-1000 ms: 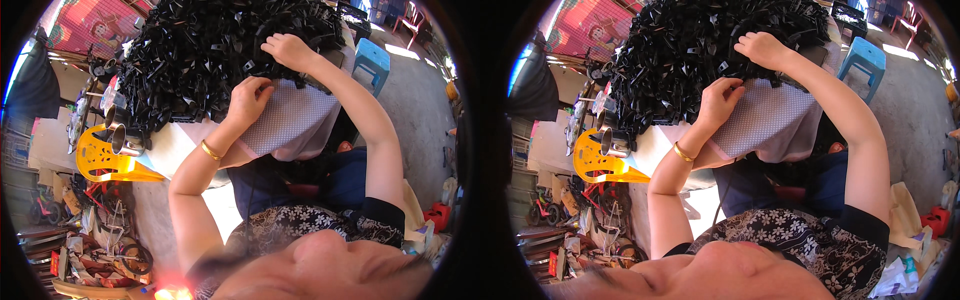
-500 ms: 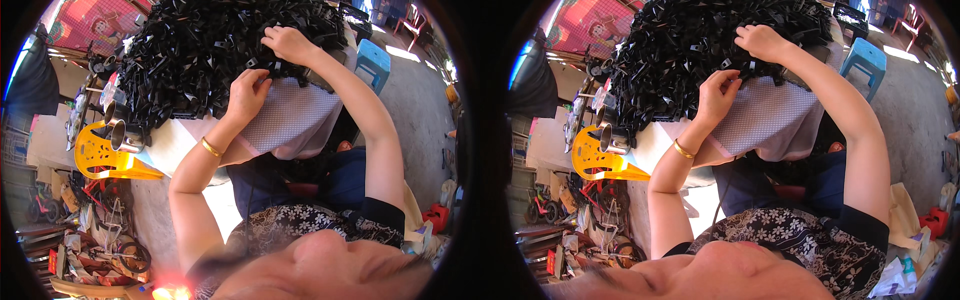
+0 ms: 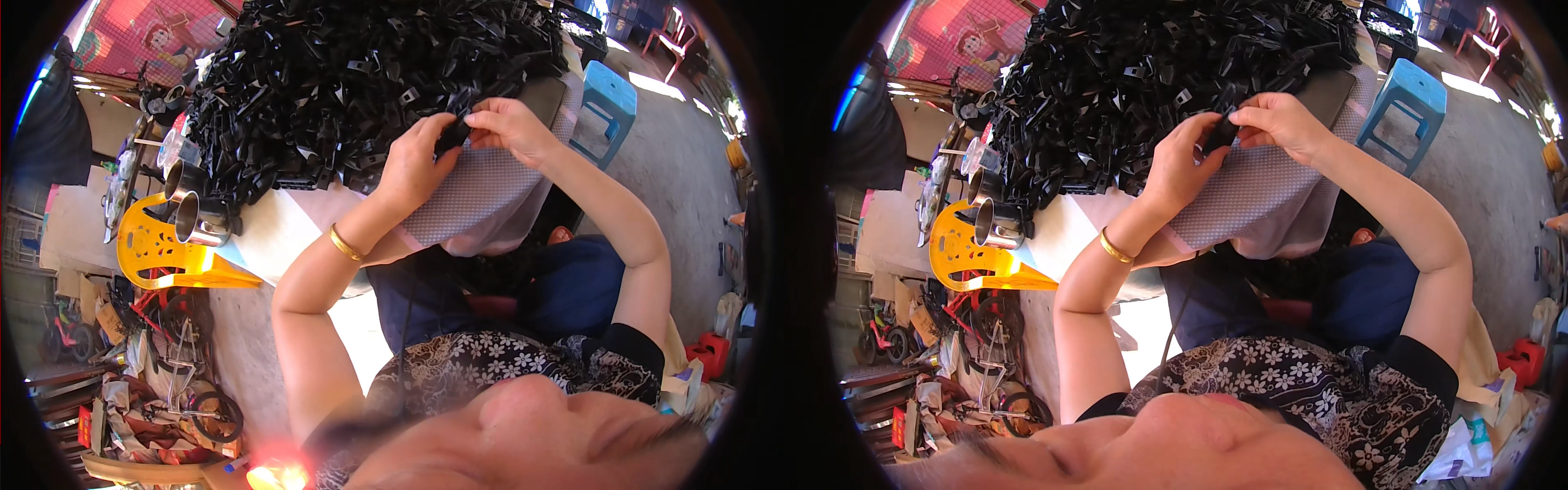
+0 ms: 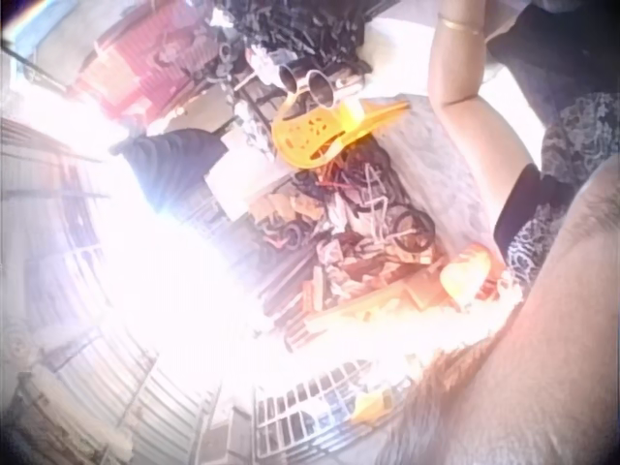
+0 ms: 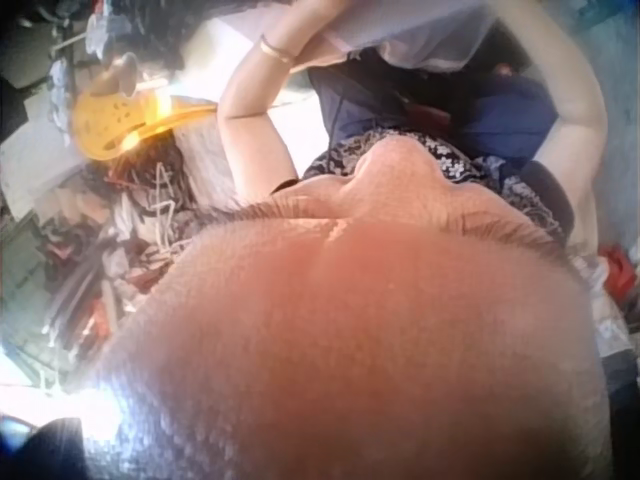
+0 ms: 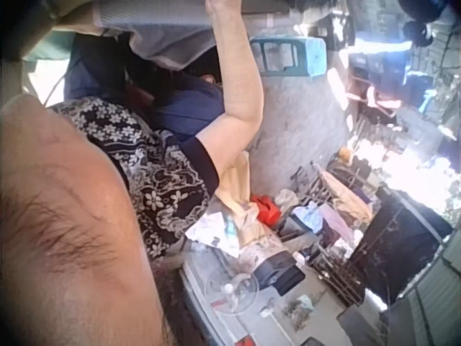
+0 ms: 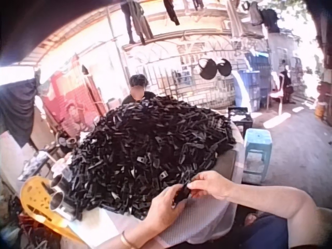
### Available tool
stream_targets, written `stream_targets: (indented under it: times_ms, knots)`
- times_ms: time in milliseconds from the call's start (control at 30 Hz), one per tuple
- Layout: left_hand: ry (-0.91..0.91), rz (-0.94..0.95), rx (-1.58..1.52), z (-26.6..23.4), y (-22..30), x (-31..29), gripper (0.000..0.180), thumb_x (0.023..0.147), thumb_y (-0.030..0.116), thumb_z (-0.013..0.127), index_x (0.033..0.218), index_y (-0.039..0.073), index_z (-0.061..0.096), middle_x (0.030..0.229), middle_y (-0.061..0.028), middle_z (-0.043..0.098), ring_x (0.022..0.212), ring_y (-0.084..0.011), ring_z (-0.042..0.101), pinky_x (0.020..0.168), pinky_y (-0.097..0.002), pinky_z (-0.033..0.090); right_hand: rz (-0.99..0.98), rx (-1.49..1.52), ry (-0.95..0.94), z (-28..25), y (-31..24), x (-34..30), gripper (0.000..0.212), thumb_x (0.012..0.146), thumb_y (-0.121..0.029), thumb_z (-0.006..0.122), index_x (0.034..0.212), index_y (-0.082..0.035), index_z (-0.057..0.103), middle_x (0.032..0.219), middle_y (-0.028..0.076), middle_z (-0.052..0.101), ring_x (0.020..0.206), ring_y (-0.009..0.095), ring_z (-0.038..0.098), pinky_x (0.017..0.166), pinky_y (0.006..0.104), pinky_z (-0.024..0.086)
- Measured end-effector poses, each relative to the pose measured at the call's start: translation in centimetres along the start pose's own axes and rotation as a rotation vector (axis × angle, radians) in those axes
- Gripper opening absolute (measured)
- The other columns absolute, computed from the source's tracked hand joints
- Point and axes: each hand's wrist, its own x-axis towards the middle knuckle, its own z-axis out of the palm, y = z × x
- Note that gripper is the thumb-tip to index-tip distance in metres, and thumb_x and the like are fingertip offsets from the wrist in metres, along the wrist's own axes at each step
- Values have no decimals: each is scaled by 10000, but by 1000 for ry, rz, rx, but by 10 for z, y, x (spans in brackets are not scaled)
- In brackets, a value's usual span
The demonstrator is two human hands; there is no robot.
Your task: The person assembles black plastic components by hand, repeatedly taking pieces from a pile on the table and connecting them together.
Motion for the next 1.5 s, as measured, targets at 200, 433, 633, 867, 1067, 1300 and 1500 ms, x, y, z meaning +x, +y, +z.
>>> stream_targets:
  times_ms: [200,433,633,867,1067,1300,1500]
  knots:
    - [62,-92,65,-1,-4,-1,278,795,70,645,1063,-3,639,899,-141,652,739,-240,643,635,-298,510,-142,-436,28,-9,-8,-26,338,859,-159,667,1135,26,602,928,99,642,788,148,643,667,277,546]
    - [-229,182,-24,-7,15,-7,253,757,88,676,991,-4,648,844,-142,635,760,-312,615,703,-368,507,-948,-1255,28,-22,8,-21,287,762,-68,656,1049,-64,652,980,70,640,863,277,585,776,322,505]
    - [-237,166,36,0,20,-16,225,729,99,704,920,-1,637,848,-135,593,780,-321,611,718,-381,505,-1047,-1394,-24,-2,4,-13,329,740,-122,689,1050,-32,626,1012,62,610,942,254,539,802,342,487]
    - [-311,-3,53,-2,33,-12,238,773,146,680,972,23,636,767,-142,601,678,-293,623,625,-374,505,-832,-1627,154,-16,12,-19,222,722,-134,697,912,-38,636,893,70,567,900,247,529,760,342,478]
    - [-406,-182,-28,-3,30,-18,306,832,141,593,1123,52,610,691,-134,596,638,-257,621,607,-358,492,-689,-1378,-45,-10,7,-45,136,709,-53,662,832,-37,606,900,89,576,864,298,528,777,379,460]
    - [-338,-24,12,-14,17,-16,272,797,71,651,1066,30,648,752,-87,578,682,-220,589,667,-321,486,-472,-762,48,-6,-10,-58,312,760,-49,656,1067,-31,602,939,109,603,821,223,604,720,297,505]
    - [-301,-44,115,-6,19,-15,310,695,183,798,902,-3,663,784,-99,589,685,-222,595,650,-323,489,-593,-1340,-54,-17,1,-68,256,739,-79,679,987,-19,657,928,95,618,890,247,577,766,337,503]
